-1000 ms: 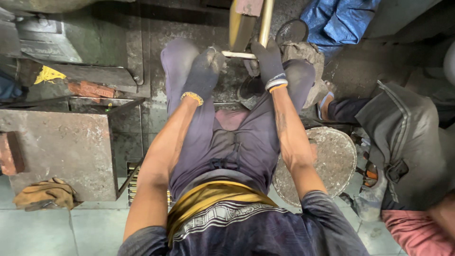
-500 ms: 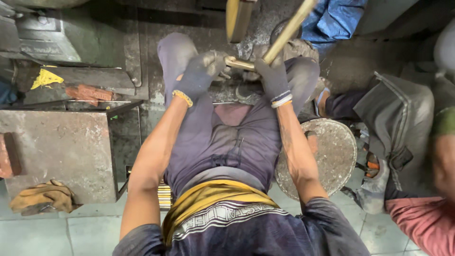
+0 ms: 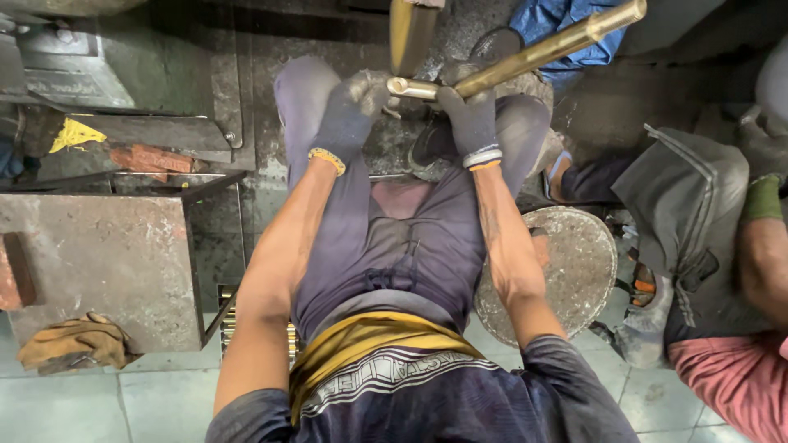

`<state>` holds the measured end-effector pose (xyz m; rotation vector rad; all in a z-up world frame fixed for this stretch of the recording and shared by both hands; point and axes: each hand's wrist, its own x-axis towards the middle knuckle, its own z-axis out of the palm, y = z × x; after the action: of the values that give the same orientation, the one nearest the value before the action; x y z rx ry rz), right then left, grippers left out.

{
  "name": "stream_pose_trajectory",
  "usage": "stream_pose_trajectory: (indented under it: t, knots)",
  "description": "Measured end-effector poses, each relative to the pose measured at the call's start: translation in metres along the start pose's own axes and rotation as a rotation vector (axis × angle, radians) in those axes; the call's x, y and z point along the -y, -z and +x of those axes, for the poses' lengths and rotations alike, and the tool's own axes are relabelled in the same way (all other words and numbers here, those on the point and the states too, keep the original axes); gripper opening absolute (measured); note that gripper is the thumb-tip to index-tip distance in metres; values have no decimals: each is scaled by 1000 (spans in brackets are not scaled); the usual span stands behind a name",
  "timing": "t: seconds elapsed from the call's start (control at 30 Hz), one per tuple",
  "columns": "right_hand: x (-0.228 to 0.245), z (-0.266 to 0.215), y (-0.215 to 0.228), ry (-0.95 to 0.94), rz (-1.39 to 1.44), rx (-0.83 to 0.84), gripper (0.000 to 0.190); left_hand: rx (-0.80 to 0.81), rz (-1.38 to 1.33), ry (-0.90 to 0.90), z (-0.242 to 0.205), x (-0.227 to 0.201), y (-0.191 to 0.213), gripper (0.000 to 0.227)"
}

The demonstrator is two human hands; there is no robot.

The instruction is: The person sits on the floor and uses a bench grinder to smooth the edges of brass-colored metal rods. They hold the rods with gloved hands, rotating them to grind different sections against the spinning wheel.

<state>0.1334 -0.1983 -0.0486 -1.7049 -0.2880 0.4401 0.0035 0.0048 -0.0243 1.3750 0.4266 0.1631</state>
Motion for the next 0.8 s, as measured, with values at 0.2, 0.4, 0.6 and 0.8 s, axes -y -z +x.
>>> stream_pose_trajectory:
  t: [0.2,0.4,0.6,0.8]
  knots:
    - [3,-12,1,12,164,-22,18,14,-11,-39,5,16,-11,16]
    - [18,-27,-1,-149,436,16,13,29,-26,-109,12,23,-16,16]
    - [43,-37,-5,-177,211,-5,11,-1,-18,-17,17,36,-18,19]
    - [50,-28,-8,-302,412,77,12,15,-41,-7,25,49,-14,20]
